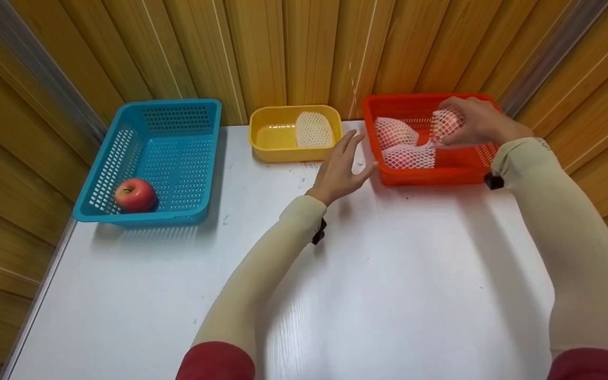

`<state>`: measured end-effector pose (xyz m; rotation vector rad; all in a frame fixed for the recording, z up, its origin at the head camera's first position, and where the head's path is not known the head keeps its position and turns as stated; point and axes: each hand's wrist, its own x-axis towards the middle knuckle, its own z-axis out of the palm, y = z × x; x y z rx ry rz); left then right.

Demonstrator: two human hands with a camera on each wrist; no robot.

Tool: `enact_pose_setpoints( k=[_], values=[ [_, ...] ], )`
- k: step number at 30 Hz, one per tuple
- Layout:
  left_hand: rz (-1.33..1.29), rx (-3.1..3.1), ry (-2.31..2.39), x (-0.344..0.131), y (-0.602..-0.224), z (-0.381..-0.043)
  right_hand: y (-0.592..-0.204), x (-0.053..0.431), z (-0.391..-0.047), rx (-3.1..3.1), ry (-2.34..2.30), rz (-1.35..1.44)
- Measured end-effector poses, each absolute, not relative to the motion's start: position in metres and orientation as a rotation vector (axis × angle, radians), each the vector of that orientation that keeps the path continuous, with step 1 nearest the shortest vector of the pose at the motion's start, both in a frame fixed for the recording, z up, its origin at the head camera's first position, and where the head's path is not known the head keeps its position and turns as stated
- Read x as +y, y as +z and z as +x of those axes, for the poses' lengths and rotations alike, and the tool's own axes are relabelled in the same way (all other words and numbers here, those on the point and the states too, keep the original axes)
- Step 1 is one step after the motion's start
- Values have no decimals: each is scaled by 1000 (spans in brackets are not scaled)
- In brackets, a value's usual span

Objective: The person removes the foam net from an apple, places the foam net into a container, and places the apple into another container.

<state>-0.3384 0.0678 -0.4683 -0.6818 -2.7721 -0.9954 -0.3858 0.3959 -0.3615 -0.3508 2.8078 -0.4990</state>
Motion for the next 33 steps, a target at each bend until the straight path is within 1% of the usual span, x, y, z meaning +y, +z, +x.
enact_pose_setpoints(
  k=[18, 33],
  values=[
    [-699, -2699, -986, 40, -467, -341, -344, 385, -382, 2868, -499, -385],
    [-600, -2724, -1068, 17, -463, -343, -331, 375, -383, 2897, -486, -420]
  ],
)
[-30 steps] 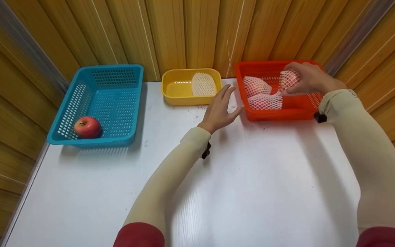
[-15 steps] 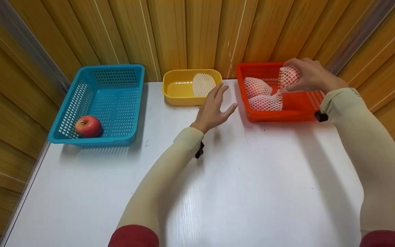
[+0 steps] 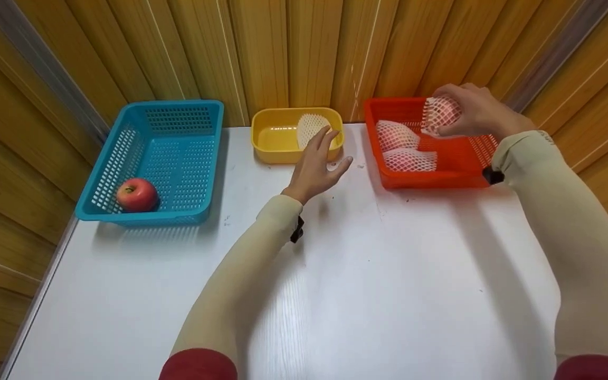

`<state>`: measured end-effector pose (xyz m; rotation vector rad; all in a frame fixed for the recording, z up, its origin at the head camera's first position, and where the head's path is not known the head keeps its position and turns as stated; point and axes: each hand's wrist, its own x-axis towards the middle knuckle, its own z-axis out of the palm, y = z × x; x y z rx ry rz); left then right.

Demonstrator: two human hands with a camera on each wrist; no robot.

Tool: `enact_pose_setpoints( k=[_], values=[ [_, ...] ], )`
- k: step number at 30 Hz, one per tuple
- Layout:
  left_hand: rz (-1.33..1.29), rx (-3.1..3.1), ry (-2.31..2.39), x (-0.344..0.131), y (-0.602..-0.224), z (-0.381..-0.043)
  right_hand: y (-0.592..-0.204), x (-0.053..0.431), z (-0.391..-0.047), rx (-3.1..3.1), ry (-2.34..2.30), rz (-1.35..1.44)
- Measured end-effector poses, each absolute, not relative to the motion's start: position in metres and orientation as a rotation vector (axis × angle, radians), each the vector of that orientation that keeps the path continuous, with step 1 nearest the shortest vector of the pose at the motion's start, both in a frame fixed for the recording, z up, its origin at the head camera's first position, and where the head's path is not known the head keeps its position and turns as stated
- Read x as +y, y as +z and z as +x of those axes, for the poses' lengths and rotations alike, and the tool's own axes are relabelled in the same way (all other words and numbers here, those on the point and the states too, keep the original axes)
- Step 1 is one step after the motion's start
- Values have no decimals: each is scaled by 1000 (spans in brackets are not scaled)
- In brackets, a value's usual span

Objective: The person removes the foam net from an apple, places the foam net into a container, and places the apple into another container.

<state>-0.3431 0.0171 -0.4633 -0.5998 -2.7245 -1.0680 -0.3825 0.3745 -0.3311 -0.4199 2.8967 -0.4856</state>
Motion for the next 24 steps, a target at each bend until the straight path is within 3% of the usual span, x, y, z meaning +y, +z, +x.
enact_pose_setpoints(
  k=[24],
  values=[
    [-518, -2693, -991, -28, -461, -345, -326, 334, -387, 2872, -465, -545]
  ],
)
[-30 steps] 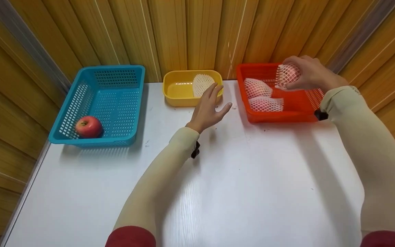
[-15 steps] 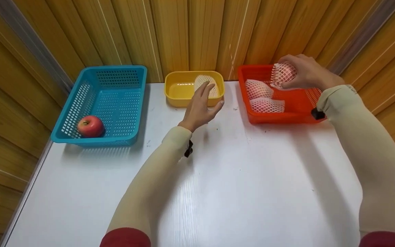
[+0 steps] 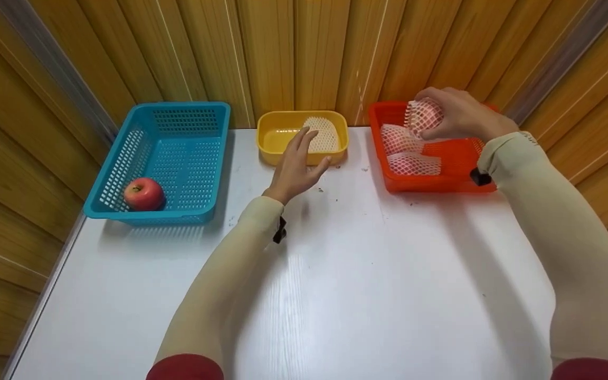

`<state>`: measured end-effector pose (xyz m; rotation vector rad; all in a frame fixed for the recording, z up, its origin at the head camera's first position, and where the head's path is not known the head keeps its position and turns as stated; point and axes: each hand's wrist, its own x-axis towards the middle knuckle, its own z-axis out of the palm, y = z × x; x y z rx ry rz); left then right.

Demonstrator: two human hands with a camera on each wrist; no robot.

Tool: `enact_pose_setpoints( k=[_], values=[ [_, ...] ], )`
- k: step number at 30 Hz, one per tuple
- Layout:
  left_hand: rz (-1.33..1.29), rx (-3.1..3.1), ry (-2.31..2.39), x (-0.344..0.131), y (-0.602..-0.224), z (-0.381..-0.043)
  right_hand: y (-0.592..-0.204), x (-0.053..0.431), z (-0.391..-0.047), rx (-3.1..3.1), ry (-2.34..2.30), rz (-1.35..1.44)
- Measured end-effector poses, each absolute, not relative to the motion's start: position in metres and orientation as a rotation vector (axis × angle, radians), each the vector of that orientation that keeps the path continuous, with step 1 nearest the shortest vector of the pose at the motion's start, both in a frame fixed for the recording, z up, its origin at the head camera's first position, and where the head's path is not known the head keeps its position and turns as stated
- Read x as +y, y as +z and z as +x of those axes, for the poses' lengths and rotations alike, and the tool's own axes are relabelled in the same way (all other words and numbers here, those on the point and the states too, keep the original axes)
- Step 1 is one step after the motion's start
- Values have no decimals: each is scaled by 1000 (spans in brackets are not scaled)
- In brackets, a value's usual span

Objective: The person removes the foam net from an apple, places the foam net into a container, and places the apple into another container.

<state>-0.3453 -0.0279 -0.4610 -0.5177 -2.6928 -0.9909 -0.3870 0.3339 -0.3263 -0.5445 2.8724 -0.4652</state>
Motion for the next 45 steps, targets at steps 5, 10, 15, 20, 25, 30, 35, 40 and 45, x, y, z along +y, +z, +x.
enact_pose_setpoints(
  k=[5, 10, 15, 20, 25, 30, 35, 40, 45],
  values=[
    [-482, -2688, -1006, -36, -462, -345, -326, 324, -388, 2853, -479, -528],
    [-425, -2702, -1023, -44, -464, -343, -328, 314, -389, 2841, -474, -541],
    [-391, -2711, -1007, -52, -465, -341, -333, 304, -390, 2828, -480, -538],
    [-389, -2686, -1000, -60, -465, -339, -337, 296, -390, 2806, -494, -530],
    [-366, -2693, -996, -66, -467, -338, -342, 288, -391, 2793, -521, -511],
    [-355, -2688, -983, -72, -468, -337, -349, 281, -392, 2787, -525, -527],
    [-347, -2679, -987, -76, -471, -336, -355, 274, -392, 2784, -523, -544],
    [-345, -2683, -979, -81, -474, -335, -360, 262, -395, 2790, -503, -607],
    [-342, -2677, -968, -86, -474, -334, -364, 250, -398, 2779, -505, -687]
  ],
)
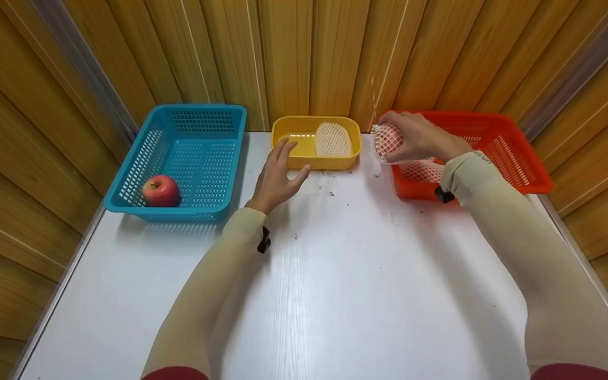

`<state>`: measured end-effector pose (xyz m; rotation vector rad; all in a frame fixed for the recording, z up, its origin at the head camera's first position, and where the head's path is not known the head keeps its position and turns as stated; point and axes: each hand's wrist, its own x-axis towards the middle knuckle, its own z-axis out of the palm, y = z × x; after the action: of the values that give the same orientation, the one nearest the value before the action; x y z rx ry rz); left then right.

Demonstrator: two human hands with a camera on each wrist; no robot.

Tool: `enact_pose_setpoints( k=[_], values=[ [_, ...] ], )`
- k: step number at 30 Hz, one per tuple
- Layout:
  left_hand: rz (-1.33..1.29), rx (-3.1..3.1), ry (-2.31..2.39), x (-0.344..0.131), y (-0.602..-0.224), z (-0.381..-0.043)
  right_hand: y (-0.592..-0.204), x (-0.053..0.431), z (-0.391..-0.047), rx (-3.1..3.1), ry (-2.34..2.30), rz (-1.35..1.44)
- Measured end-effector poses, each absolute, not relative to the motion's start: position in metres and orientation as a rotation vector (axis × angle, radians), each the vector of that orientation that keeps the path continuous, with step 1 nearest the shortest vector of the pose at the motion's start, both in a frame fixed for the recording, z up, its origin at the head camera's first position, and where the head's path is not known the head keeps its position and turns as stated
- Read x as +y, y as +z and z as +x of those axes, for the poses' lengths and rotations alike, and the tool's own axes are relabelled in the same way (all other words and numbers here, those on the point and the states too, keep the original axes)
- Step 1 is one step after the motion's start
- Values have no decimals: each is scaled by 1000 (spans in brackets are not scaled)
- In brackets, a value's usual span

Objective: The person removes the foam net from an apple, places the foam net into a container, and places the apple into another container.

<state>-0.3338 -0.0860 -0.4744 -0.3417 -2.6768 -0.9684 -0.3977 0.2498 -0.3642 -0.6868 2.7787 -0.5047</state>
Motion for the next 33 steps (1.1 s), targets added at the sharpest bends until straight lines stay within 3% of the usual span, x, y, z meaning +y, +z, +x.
enact_pose_setpoints(
  k=[33],
  values=[
    [-268, -2661, -1021, -113, -486, -323, -393, 183, -395, 2677, -601, -842]
  ],
)
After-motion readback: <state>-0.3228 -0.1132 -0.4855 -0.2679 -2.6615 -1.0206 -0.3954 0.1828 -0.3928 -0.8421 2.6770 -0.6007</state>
